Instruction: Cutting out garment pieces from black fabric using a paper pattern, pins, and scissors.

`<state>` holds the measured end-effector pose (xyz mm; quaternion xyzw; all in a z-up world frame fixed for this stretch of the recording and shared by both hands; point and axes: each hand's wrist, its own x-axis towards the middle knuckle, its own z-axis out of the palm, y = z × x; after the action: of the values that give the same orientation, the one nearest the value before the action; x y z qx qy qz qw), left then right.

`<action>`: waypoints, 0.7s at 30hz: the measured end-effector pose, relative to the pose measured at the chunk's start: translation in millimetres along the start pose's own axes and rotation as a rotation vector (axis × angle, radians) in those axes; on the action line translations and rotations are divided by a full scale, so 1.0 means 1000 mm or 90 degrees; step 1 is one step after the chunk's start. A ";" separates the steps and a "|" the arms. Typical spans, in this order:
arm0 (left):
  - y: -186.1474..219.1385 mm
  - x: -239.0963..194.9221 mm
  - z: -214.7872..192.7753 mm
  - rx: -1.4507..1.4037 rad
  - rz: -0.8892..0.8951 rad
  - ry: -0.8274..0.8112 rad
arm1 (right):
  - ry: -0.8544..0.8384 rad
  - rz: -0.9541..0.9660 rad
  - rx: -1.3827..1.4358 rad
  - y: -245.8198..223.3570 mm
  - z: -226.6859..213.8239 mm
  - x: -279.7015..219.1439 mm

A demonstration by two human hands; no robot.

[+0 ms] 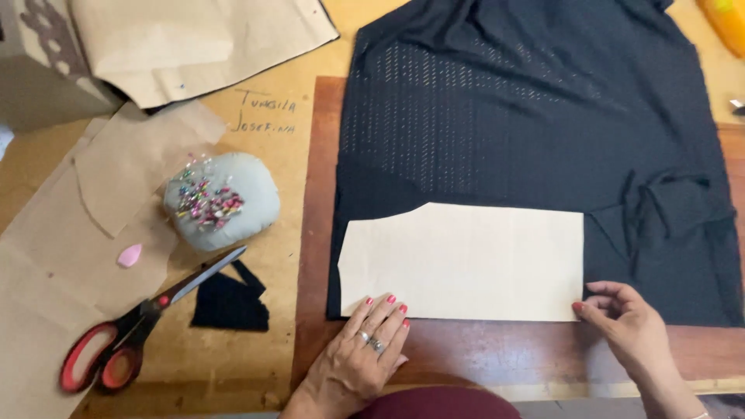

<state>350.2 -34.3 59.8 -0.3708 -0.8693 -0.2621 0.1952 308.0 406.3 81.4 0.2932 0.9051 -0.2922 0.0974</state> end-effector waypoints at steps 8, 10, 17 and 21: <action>-0.002 -0.013 0.023 0.007 0.018 0.012 | -0.011 0.007 -0.004 -0.010 -0.003 -0.006; -0.003 -0.013 0.024 0.024 0.026 0.007 | -0.004 0.025 -0.014 -0.017 -0.004 -0.009; -0.001 -0.014 0.022 0.026 0.015 0.003 | 0.006 0.028 -0.002 -0.014 -0.002 -0.007; 0.000 -0.018 0.032 0.025 0.026 0.011 | 0.018 0.018 -0.034 0.003 -0.001 -0.001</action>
<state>357.3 -25.4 25.1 -0.3827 -0.8646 -0.2444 0.2153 310.5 409.0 81.0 0.3072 0.9097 -0.2622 0.0969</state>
